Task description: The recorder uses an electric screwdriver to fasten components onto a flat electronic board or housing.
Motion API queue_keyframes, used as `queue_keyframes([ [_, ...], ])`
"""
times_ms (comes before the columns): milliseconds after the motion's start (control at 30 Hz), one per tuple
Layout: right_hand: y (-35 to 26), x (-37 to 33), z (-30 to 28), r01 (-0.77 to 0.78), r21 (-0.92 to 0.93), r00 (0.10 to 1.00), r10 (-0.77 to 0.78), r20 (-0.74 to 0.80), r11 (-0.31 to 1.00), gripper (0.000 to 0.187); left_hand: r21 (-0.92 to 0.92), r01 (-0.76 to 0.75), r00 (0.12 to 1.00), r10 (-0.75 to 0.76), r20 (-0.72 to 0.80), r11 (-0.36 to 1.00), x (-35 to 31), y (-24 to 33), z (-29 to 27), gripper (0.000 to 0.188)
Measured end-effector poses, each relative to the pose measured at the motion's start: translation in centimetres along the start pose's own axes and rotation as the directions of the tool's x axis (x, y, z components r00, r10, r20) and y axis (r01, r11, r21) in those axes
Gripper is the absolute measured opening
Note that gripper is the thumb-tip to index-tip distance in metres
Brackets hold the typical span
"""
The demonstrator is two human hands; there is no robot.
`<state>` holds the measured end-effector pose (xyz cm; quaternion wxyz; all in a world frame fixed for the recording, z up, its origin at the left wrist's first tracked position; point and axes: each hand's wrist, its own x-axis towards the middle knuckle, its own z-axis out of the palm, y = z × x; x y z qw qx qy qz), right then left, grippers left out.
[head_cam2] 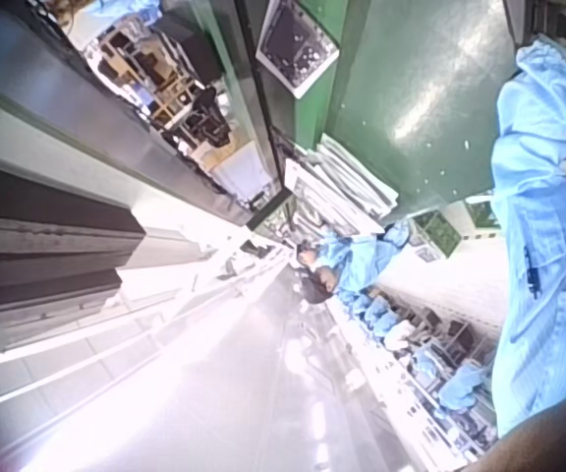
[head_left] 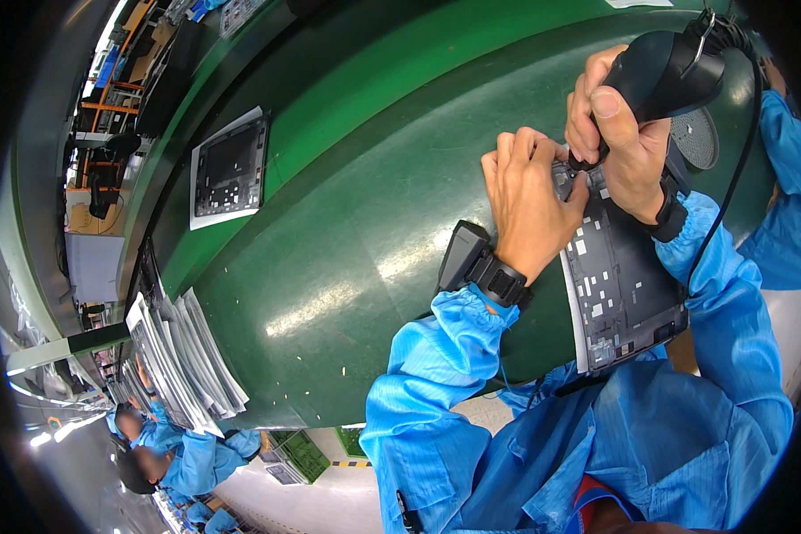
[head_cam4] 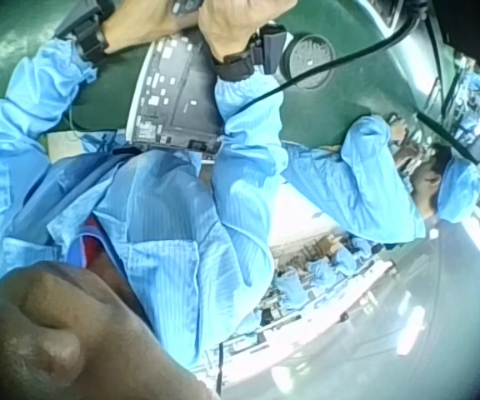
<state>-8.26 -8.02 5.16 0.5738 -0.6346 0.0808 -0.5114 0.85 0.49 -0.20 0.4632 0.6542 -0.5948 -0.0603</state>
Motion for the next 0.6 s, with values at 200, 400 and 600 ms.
queue_keyframes([
  [200,-0.6,0.3,0.0,-0.017,-0.011,1.0,0.017,0.004,1.0,0.026,0.019,-0.005,1.0,0.005,0.01,1.0,0.3,0.4,-0.3,0.029],
  [400,-4.4,3.5,-3.7,0.149,-0.058,0.983,-0.155,-0.102,0.987,0.028,-0.032,-0.029,0.997,0.027,-0.067,0.999,-0.1,-0.1,-0.8,0.032],
  [600,-7.5,2.1,-15.0,0.03,-0.618,0.995,-0.083,-0.056,0.785,0.058,0.179,0.061,0.992,-0.079,0.095,0.982,0.7,-1.5,-2.6,0.026],
])
